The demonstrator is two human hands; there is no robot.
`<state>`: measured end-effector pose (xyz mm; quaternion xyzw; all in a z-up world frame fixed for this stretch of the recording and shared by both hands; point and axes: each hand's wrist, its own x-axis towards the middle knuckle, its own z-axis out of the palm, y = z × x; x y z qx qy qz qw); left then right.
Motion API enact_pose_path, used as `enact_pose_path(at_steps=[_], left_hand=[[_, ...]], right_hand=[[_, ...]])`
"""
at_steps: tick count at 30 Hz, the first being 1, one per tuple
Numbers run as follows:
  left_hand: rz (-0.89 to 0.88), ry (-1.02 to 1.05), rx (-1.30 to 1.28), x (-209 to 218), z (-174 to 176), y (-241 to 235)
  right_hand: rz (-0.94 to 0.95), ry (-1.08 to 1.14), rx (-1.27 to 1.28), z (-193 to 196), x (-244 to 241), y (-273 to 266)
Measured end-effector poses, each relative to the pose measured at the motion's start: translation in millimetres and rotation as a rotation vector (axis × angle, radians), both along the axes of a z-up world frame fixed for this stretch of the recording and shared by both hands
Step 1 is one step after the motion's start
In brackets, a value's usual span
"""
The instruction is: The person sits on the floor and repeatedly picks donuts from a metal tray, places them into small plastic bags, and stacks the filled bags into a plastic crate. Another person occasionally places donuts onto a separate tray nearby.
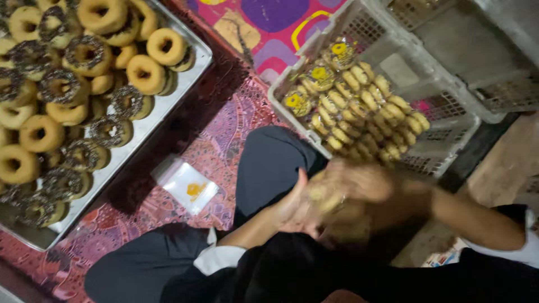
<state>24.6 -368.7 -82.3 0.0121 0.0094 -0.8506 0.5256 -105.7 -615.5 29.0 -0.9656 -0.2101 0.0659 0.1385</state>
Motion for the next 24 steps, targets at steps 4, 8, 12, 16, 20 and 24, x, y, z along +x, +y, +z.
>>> enact_pose_path(at_steps=[4, 8, 12, 16, 20, 24], left_hand=[[0.031, 0.050, -0.044, 9.6, 9.6, -61.5], [0.047, -0.179, 0.163, 20.5, -2.9, -50.6], [0.081, -0.458, 0.267, 42.5, -1.5, 10.8], [0.186, -0.488, 0.339, 64.3, 4.7, 34.9], [0.258, -0.532, 0.297, 85.5, 0.5, 12.1], [0.275, -0.634, 0.285, 96.1, 2.9, 2.5]], right_hand=[[-0.696, 0.322, 0.668, -78.3, 15.5, -97.3], [-0.846, 0.513, 1.037, -161.2, 77.7, -131.0], [-0.642, 0.320, 0.681, -181.8, 99.3, -92.4], [-0.721, 0.162, 0.647, -152.4, 85.1, -80.4], [-0.879, 0.421, 1.026, -144.4, 92.8, -143.3], [-0.909, 0.489, 0.950, -158.9, 101.5, -216.2]])
